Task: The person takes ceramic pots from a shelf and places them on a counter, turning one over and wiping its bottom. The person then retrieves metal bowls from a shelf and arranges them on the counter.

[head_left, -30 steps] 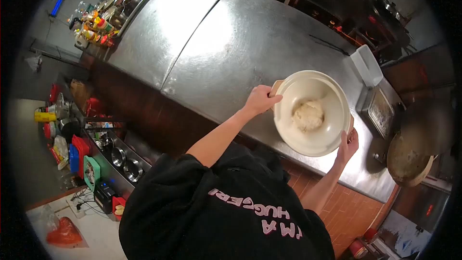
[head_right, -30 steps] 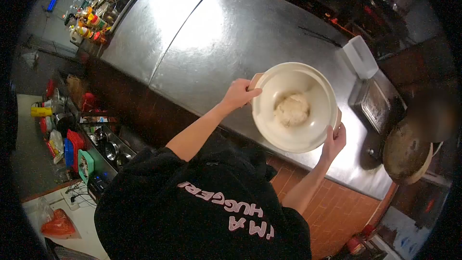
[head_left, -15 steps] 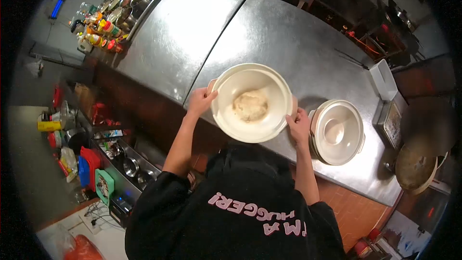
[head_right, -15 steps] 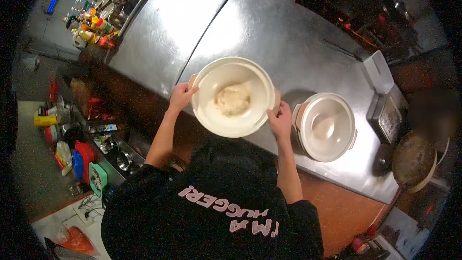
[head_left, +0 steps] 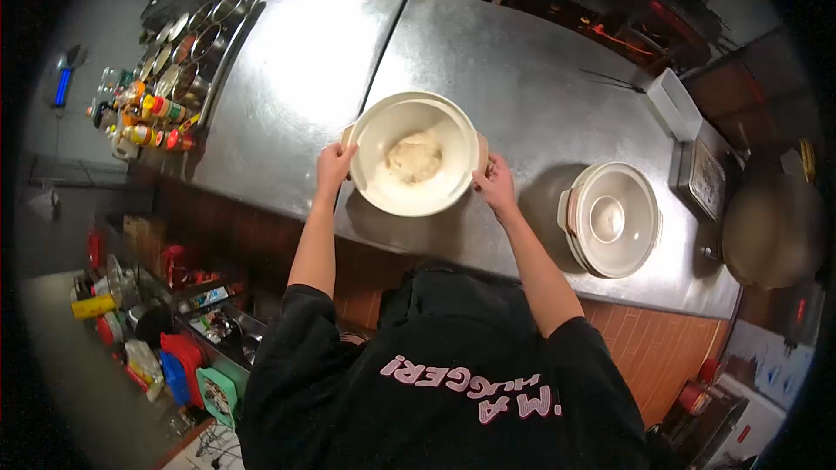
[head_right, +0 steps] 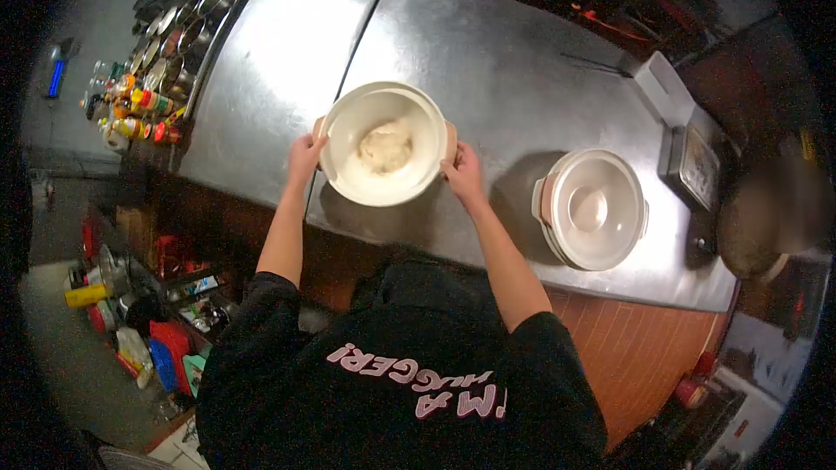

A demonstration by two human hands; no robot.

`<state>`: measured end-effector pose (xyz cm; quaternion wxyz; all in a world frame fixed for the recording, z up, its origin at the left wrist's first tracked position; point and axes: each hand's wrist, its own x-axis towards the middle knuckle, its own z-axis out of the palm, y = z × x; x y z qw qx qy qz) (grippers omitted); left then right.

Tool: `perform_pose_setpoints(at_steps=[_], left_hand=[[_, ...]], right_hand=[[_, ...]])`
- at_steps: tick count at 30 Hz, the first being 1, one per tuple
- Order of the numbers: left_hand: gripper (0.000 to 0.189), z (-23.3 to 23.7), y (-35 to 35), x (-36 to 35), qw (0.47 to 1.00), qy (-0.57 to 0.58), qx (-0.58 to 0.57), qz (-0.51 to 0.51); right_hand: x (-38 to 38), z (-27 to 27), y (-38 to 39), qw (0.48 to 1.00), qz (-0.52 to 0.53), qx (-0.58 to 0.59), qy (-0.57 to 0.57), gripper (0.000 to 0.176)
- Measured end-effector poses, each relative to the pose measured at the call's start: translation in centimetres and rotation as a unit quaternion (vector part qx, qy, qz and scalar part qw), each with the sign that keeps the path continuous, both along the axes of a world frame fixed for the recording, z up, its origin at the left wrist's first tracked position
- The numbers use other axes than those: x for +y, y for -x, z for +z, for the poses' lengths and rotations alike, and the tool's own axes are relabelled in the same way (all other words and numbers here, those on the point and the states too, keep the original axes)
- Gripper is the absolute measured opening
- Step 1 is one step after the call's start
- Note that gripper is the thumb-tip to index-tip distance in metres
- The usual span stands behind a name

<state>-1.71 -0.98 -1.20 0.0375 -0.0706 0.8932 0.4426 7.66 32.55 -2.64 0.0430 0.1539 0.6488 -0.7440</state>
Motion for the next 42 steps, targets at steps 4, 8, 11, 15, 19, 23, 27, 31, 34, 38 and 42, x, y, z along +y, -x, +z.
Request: perform_pose_setpoints(at_steps=[4, 8, 11, 15, 19, 23, 27, 31, 34, 38, 42], left_hand=[[0.043, 0.0, 3.3, -0.3, 0.994, 0.053, -0.032, 0.090], [0.042, 2.0, 0.5, 2.8, 0.958, 0.208, 0.125, 0.151], [0.026, 5.6, -4.5, 8.8, 0.981, 0.011, 0.161, 0.105], [0.017, 7.2, -11.0, 18.1, 0.966, -0.234, -0.027, -0.110], [0.024, 6.8, -14.1, 26.8, 0.930, -0.214, -0.166, -0.248], [0.034, 4.5, -14.5, 33.1, 0.906, -0.169, -0.240, -0.305], [0.042, 4.1, -15.5, 36.6, 0.937, 0.008, -0.136, -0.320], [0.045, 1.3, -16.4, 38.2, 0.955, 0.044, -0.035, -0.291], [0.043, 3.2, -16.7, 39.2, 0.954, 0.114, -0.017, -0.277], [0.045, 2.9, -16.9, 40.8, 0.949, 0.172, -0.003, -0.265], [0.051, 2.5, -17.2, 43.2, 0.936, 0.194, 0.028, -0.291]], right_hand=[[-0.6, 1.1, 2.0, 0.997, -0.023, -0.001, 0.071, 0.060], [1.5, 4.0, -2.4, 0.997, 0.024, -0.019, -0.066, 0.040], [5.5, 9.4, -8.5, 0.992, 0.027, -0.020, -0.125, 0.021], [14.7, 9.0, -16.2, 0.953, -0.204, -0.037, -0.221, 0.014], [24.4, 9.2, -21.4, 0.839, -0.377, -0.074, -0.385, 0.023], [30.9, 6.7, -23.0, 0.809, -0.395, -0.117, -0.420, 0.033], [33.7, 4.0, -21.3, 0.822, -0.325, -0.146, -0.444, 0.058], [35.0, 2.4, -20.2, 0.891, -0.251, -0.105, -0.363, 0.057], [35.3, 2.3, -20.1, 0.906, -0.241, -0.070, -0.340, 0.052], [36.4, 0.9, -20.6, 0.908, -0.258, -0.021, -0.328, 0.048], [38.1, 2.4, -21.9, 0.906, -0.265, -0.052, -0.326, 0.054]])
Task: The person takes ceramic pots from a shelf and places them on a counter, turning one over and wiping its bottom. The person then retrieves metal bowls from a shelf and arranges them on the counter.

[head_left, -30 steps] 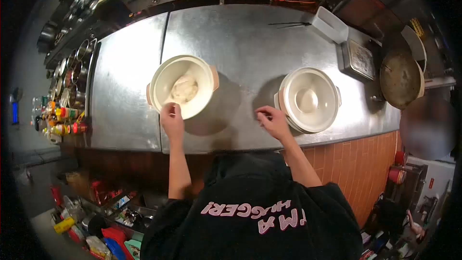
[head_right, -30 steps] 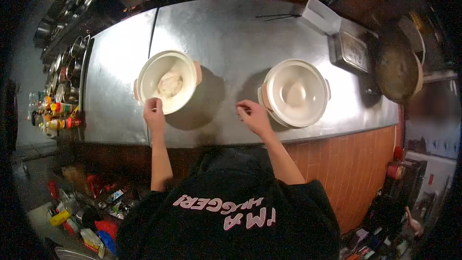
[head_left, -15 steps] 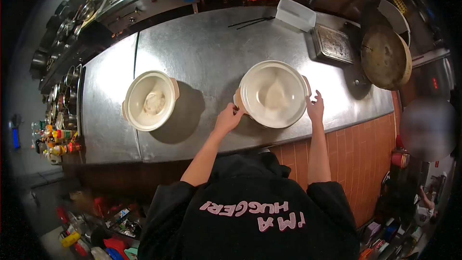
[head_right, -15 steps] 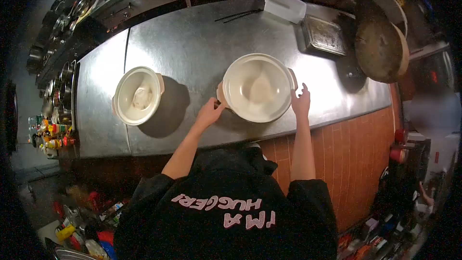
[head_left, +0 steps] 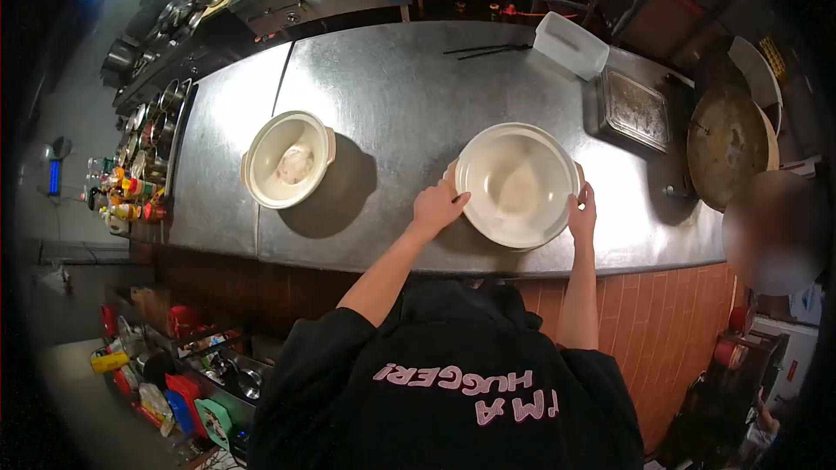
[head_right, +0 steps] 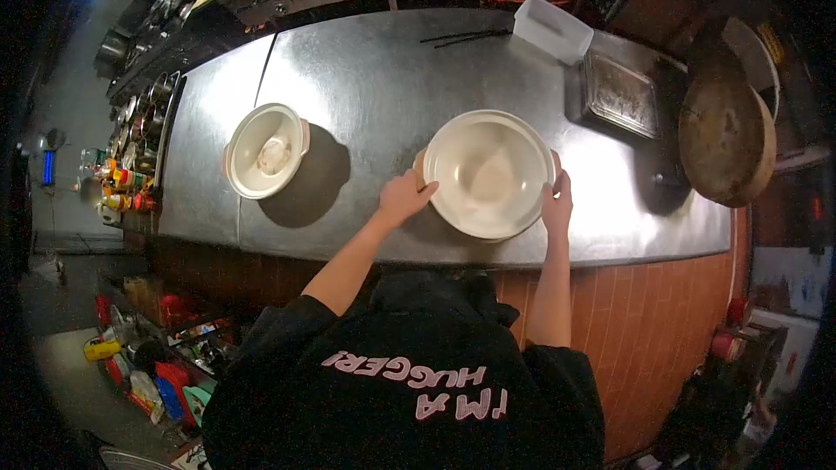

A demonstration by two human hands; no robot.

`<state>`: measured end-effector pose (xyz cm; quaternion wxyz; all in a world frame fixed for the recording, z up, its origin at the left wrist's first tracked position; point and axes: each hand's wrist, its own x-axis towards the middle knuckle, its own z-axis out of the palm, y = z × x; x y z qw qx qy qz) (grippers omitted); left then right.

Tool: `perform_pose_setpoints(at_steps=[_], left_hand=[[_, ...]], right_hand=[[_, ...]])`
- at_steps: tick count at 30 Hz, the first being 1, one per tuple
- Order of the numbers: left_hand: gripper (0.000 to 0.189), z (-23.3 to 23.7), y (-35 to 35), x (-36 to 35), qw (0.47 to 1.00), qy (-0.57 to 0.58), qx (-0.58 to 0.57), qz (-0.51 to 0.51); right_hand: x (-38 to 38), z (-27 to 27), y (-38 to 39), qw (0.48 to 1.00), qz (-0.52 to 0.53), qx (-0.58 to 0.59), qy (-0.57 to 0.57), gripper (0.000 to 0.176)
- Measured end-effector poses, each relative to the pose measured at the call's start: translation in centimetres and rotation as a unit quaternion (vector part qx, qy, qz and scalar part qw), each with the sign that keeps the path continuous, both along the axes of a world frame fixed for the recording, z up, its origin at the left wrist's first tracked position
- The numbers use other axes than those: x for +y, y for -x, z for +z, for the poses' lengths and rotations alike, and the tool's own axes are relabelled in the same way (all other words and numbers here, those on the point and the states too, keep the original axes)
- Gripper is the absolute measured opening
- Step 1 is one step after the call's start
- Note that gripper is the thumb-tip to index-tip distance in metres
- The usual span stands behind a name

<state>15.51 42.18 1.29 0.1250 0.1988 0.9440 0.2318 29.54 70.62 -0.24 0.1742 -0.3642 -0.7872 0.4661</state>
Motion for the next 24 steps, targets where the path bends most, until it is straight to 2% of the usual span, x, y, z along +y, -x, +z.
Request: perform_pose_setpoints(at_steps=[3, 5, 9, 11, 17, 19, 22, 23, 24], left_hand=[[0.050, 0.1, -1.0, 2.4, 0.999, -0.026, 0.018, -0.019], [0.048, 1.2, -1.3, 4.3, 0.998, 0.015, -0.015, -0.054], [0.044, 2.5, -1.8, 7.8, 0.996, 0.032, -0.027, -0.074], [0.042, 2.2, -2.1, 9.0, 0.998, 0.021, -0.039, -0.045], [0.033, 0.4, -0.6, 9.9, 0.984, -0.139, -0.111, 0.011], [0.031, 1.6, -0.4, 9.4, 0.974, -0.168, -0.148, 0.017], [0.030, 0.9, -0.3, 8.8, 0.926, -0.305, -0.217, 0.039], [0.030, 1.1, -0.2, 8.3, 0.926, -0.306, -0.219, 0.042], [0.029, 1.7, -0.2, 7.5, 0.919, -0.339, -0.198, 0.042]], right_hand=[[2.9, -1.4, -1.6, 0.999, -0.030, -0.005, -0.018, 0.055], [4.7, -0.7, -2.7, 0.998, -0.054, -0.038, -0.001, 0.050], [7.7, 0.8, -4.4, 0.997, -0.070, 0.011, 0.013, 0.047], [9.4, 1.8, -5.1, 0.993, -0.036, -0.112, 0.013, 0.048], [11.5, 0.3, -6.3, 0.995, -0.034, -0.065, 0.063, 0.038], [10.8, 1.5, -6.8, 0.987, -0.050, 0.007, 0.155, 0.036], [9.1, 5.2, -6.9, 0.987, -0.040, 0.018, 0.155, 0.028], [7.9, 6.9, -6.5, 0.987, -0.038, 0.016, 0.154, 0.028], [6.3, 8.7, -6.1, 0.985, -0.035, 0.063, 0.157, 0.028]])
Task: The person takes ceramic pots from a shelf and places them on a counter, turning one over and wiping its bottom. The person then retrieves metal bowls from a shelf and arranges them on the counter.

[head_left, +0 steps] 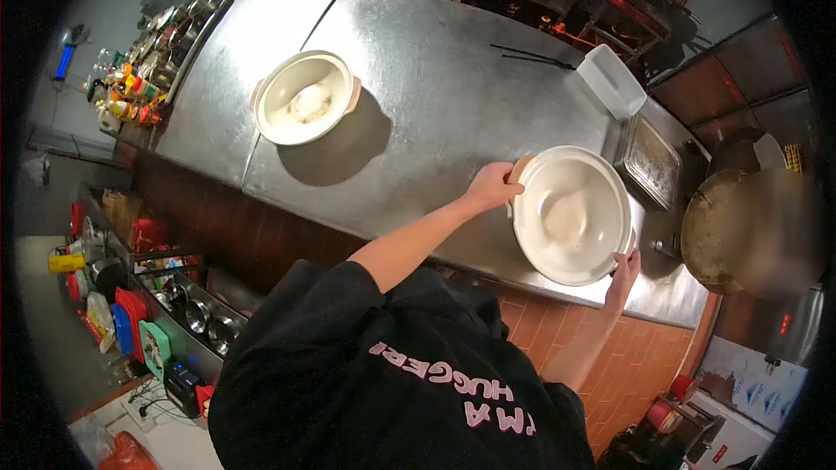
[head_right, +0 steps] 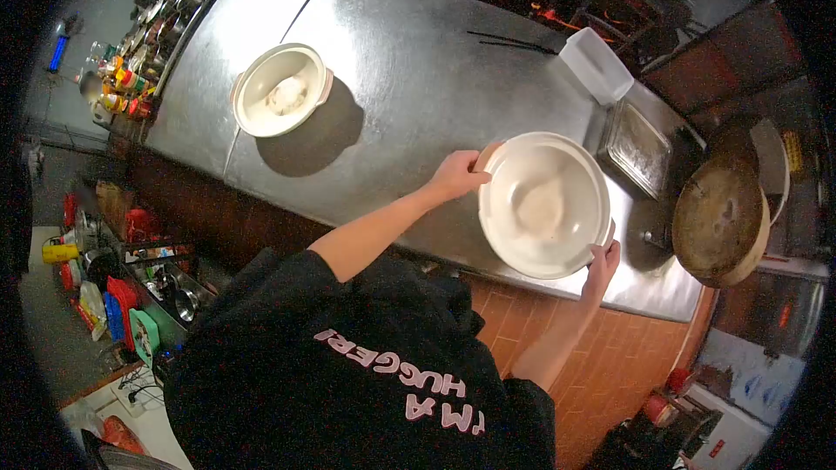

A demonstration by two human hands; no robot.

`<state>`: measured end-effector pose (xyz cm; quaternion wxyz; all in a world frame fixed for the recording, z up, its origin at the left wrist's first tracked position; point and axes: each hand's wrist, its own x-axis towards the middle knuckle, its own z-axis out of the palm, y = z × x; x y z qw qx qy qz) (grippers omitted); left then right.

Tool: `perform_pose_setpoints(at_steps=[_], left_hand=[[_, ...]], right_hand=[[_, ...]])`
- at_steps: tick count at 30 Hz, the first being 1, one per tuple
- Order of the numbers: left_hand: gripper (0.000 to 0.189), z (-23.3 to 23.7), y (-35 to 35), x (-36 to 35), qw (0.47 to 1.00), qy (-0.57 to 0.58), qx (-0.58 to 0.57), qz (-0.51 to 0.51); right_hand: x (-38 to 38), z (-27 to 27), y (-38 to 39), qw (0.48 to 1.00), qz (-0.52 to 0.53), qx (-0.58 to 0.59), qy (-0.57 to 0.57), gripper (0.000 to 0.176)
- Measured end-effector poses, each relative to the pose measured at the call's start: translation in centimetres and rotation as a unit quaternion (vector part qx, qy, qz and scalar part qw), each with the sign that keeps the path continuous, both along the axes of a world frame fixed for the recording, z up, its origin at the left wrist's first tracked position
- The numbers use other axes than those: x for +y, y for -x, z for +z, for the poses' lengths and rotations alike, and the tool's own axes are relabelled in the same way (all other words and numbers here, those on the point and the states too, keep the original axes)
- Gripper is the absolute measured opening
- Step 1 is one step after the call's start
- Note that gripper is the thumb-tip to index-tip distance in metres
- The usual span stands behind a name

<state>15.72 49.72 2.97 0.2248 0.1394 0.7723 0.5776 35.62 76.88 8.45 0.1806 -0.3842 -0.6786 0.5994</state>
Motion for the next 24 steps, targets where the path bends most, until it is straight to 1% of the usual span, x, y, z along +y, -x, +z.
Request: perform_pose_setpoints(at_steps=[1, 2, 3, 4, 5, 6, 7, 8, 9, 10, 11, 13, 14, 15, 16, 17, 19, 20, 24], left_hand=[[0.029, 0.9, 0.1, -0.9, 0.999, -0.031, 0.020, 0.012], [0.025, 3.0, 0.0, -2.1, 0.994, -0.109, -0.016, 0.028], [0.024, 4.4, 0.4, -3.7, 0.991, -0.124, -0.038, 0.032], [0.023, 5.2, 1.0, -5.3, 0.988, -0.139, -0.058, 0.035], [0.024, 5.2, 1.3, -6.7, 0.974, -0.212, -0.038, 0.067], [0.032, 4.4, 2.2, -9.2, 0.981, -0.187, -0.036, 0.045], [0.032, 4.8, 2.5, -11.2, 0.966, -0.235, -0.078, 0.070], [0.031, 5.7, 2.8, -13.4, 0.978, -0.180, -0.042, 0.095], [0.028, 3.0, 3.9, -15.8, 0.977, -0.183, -0.005, 0.113], [0.021, 2.8, 4.1, -18.2, 0.980, -0.147, -0.036, 0.127], [0.012, 2.9, 4.3, -20.0, 0.980, -0.132, -0.007, 0.150], [0.008, 0.2, 4.5, -23.5, 0.974, -0.129, -0.010, 0.185], [0.008, -1.3, 4.6, -24.9, 0.974, -0.128, -0.009, 0.188], [0.010, -2.3, 4.6, -26.0, 0.974, -0.105, -0.023, 0.198], [0.013, -3.4, 4.5, -26.9, 0.974, -0.082, -0.038, 0.209], [0.013, -3.4, 4.3, -27.4, 0.973, -0.082, -0.039, 0.213], [0.014, -3.8, 3.7, -27.7, 0.972, -0.070, -0.062, 0.217], [0.016, -4.6, 3.7, -27.7, 0.970, -0.087, -0.046, 0.223], [0.018, -6.8, 3.9, -27.1, 0.966, -0.062, -0.016, 0.250]], right_hand=[[-1.5, 1.5, 0.5, 0.999, -0.005, 0.049, 0.001, 0.027], [-2.5, 2.8, 0.9, 0.999, 0.009, 0.049, 0.005, 0.028], [-3.8, 3.7, 1.5, 0.999, 0.006, 0.049, 0.004, 0.028], [-5.2, 4.6, 2.2, 0.999, 0.020, 0.025, 0.006, 0.027], [-6.9, 5.1, 3.1, 0.999, 0.035, 0.002, 0.008, 0.027], [-9.3, 5.4, 4.2, 0.999, 0.039, -0.005, 0.005, 0.027], [-11.3, 5.5, 5.4, 0.999, 0.043, -0.012, 0.004, 0.027], [-12.1, 4.1, 6.3, 0.996, 0.081, -0.031, 0.000, 0.026], [-13.0, 1.8, 7.1, 0.991, 0.119, -0.052, -0.003, 0.025], [-14.4, -0.1, 8.1, 0.990, 0.133, -0.046, 0.015, 0.030], [-16.2, -1.8, 9.0, 0.988, 0.148, -0.041, 0.032, 0.034], [-19.5, -3.5, 10.7, 0.979, 0.166, -0.052, 0.110, 0.032], [-21.1, -5.1, 11.4, 0.981, 0.154, 0.002, 0.116, 0.030], [-22.1, -6.5, 11.7, 0.975, 0.157, 0.041, 0.149, 0.028], [-22.3, -7.6, 11.7, 0.973, 0.182, 0.000, 0.143, 0.028], [-22.6, -8.1, 11.9, 0.968, 0.206, -0.041, 0.136, 0.028], [-23.2, -9.1, 12.0, 0.968, 0.200, -0.037, 0.150, 0.028], [-23.4, -9.5, 11.8, 0.967, 0.191, -0.030, 0.163, 0.028], [-24.2, -10.5, 11.6, 0.979, 0.168, -0.024, 0.116, 0.028]])
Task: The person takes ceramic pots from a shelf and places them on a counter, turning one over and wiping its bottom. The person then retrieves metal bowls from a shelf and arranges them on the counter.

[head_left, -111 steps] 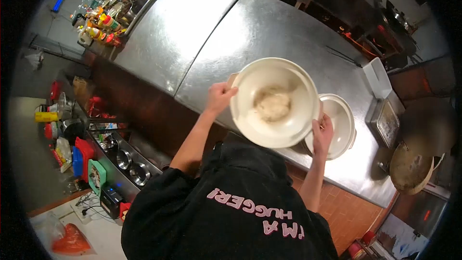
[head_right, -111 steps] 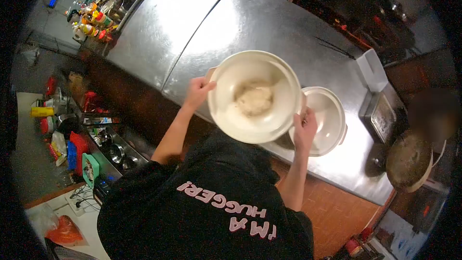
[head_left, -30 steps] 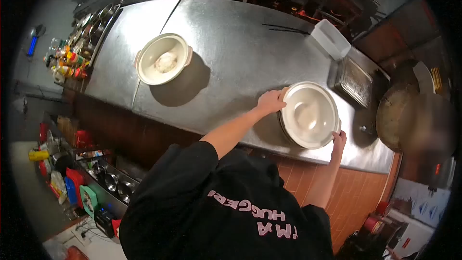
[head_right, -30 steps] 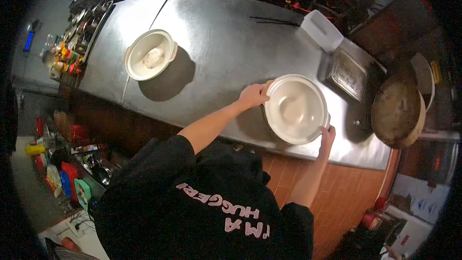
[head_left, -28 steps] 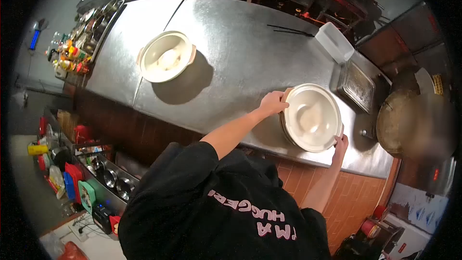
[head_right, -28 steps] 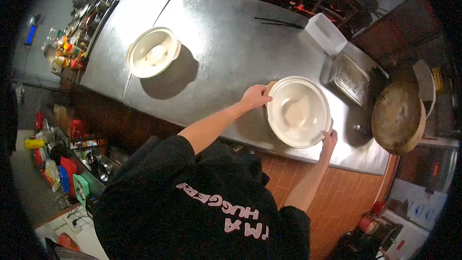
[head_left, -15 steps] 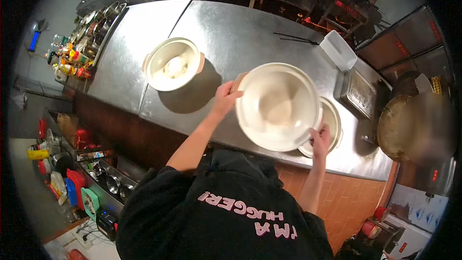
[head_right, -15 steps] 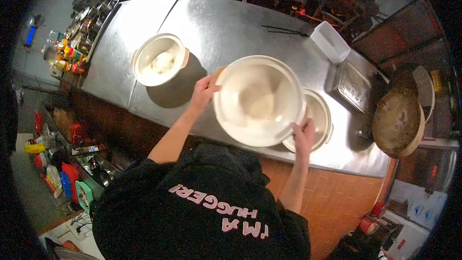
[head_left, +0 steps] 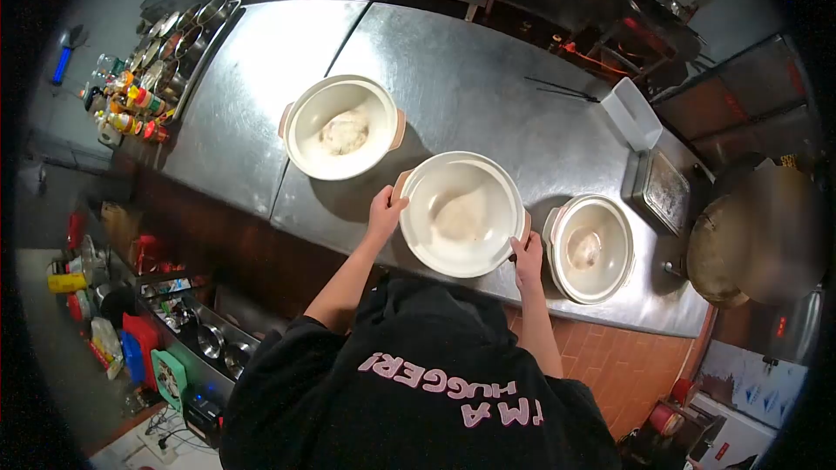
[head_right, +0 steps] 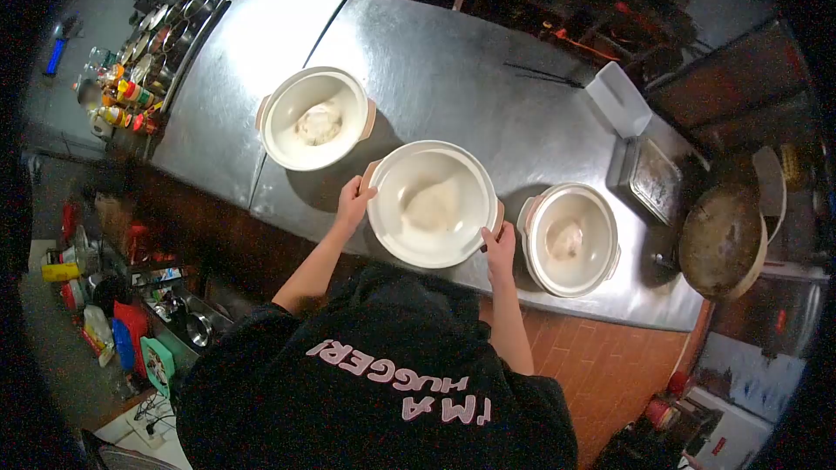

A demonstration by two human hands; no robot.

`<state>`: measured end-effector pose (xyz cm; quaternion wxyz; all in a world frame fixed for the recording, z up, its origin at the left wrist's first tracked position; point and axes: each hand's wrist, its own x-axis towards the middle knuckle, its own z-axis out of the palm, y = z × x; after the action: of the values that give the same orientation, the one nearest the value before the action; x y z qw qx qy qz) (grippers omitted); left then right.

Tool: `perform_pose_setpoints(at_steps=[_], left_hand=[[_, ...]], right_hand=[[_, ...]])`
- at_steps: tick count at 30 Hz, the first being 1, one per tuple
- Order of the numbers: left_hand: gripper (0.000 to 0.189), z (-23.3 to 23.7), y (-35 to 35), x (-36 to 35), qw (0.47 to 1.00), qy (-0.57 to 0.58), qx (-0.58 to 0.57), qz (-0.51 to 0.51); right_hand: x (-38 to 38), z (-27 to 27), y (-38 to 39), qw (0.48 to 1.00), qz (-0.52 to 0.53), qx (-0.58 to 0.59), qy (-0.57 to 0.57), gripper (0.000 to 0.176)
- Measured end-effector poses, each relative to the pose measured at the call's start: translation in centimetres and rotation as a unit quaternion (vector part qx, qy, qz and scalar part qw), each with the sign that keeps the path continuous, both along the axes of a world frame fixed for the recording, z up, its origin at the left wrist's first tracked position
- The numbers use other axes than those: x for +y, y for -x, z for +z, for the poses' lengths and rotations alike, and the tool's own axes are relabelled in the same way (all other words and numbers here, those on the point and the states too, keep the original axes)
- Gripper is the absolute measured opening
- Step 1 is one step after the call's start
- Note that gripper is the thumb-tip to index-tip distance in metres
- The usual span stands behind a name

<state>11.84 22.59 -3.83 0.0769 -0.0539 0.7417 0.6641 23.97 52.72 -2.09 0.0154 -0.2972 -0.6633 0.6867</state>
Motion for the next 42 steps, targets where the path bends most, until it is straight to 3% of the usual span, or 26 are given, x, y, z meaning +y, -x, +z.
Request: perform_pose_setpoints(at_steps=[5, 7, 9, 11, 13, 16, 18, 21, 23, 24, 26, 27, 29, 32, 33, 35, 36, 37, 38, 40, 42], left_hand=[[0.022, 0.8, 1.0, 0.8, 1.000, -0.002, -0.008, -0.001], [0.024, 1.1, 1.7, 1.5, 1.000, -0.003, -0.004, -0.001], [0.025, 0.4, 2.7, 2.1, 0.999, -0.003, 0.024, 0.025], [0.024, 0.2, 3.5, 2.6, 1.000, -0.008, 0.000, 0.025], [0.023, 0.5, 4.2, 3.1, 0.999, -0.013, -0.024, 0.029], [0.027, 0.9, 4.3, 3.4, 0.999, 0.022, 0.003, 0.046], [0.032, 4.3, 3.2, 2.9, 0.980, -0.040, -0.178, 0.084], [0.035, 5.0, 0.7, 1.9, 0.971, -0.114, -0.180, 0.109], [0.032, 3.6, -1.0, 1.6, 0.994, -0.058, -0.018, 0.089], [0.032, 3.7, -1.3, 1.9, 0.996, -0.055, -0.016, 0.066], [0.026, 3.6, -2.9, 3.2, 0.994, -0.045, 0.060, -0.077], [0.026, 4.8, -3.1, 4.2, 0.993, -0.043, 0.057, -0.094], [0.019, 8.0, -3.7, 7.0, 0.951, -0.025, -0.116, -0.287], [0.025, 7.3, -4.8, 11.9, 0.910, -0.017, -0.164, -0.380], [0.025, 7.3, -5.5, 13.5, 0.910, -0.019, -0.160, -0.383], [0.040, 7.5, -7.2, 16.3, 0.905, 0.047, -0.051, -0.420], [0.055, 6.5, -8.0, 17.9, 0.906, -0.005, -0.068, -0.418], [0.055, 5.5, -8.7, 19.3, 0.909, -0.003, -0.071, -0.411], [0.056, 4.9, -9.1, 20.9, 0.926, 0.050, 0.000, -0.374], [0.058, 4.8, -9.3, 23.6, 0.938, 0.129, 0.082, -0.313], [0.056, 2.9, -9.2, 25.9, 0.951, 0.111, 0.097, -0.271]], right_hand=[[-0.3, -1.3, 2.1, 0.993, -0.072, 0.074, -0.050, 0.032], [-1.0, 0.2, 3.4, 0.984, -0.159, 0.071, 0.022, 0.035], [-1.1, -0.3, 4.2, 0.977, -0.196, 0.081, 0.025, 0.039], [-1.2, -0.6, 4.4, 0.975, -0.189, 0.108, -0.037, 0.034], [-1.6, -0.7, 4.3, 0.972, -0.205, 0.117, 0.001, 0.035], [-2.6, 0.2, 3.6, 0.989, -0.135, 0.036, -0.044, 0.035], [-3.1, 0.6, 3.4, 0.990, -0.135, 0.035, -0.023, 0.034], [-3.4, 0.1, 1.7, 0.988, -0.152, 0.030, -0.015, 0.026], [-3.0, 0.2, -0.3, 0.993, -0.115, 0.021, -0.013, 0.020], [-2.6, 1.2, -1.7, 0.991, -0.129, -0.005, -0.026, 0.015], [-1.5, 2.9, -5.0, 0.985, -0.163, -0.017, -0.057, 0.013], [-0.6, 2.8, -6.8, 0.974, -0.208, -0.009, -0.090, 0.013], [2.3, 3.3, -10.5, 0.949, -0.264, -0.026, -0.171, 0.011], [7.6, 3.8, -13.2, 0.903, -0.373, 0.000, -0.215, 0.012], [9.4, 3.5, -13.8, 0.876, -0.407, 0.014, -0.260, 0.013], [13.5, 3.0, -14.7, 0.880, -0.395, -0.037, -0.261, 0.022], [15.6, 2.5, -14.6, 0.876, -0.395, -0.048, -0.273, 0.029], [17.5, 1.9, -14.6, 0.873, -0.394, -0.059, -0.282, 0.036], [19.4, 1.6, -14.4, 0.878, -0.364, -0.095, -0.296, 0.049], [22.0, 0.4, -13.4, 0.888, -0.361, -0.049, -0.280, 0.051], [23.8, -0.4, -13.3, 0.910, -0.324, -0.007, -0.257, 0.055]])
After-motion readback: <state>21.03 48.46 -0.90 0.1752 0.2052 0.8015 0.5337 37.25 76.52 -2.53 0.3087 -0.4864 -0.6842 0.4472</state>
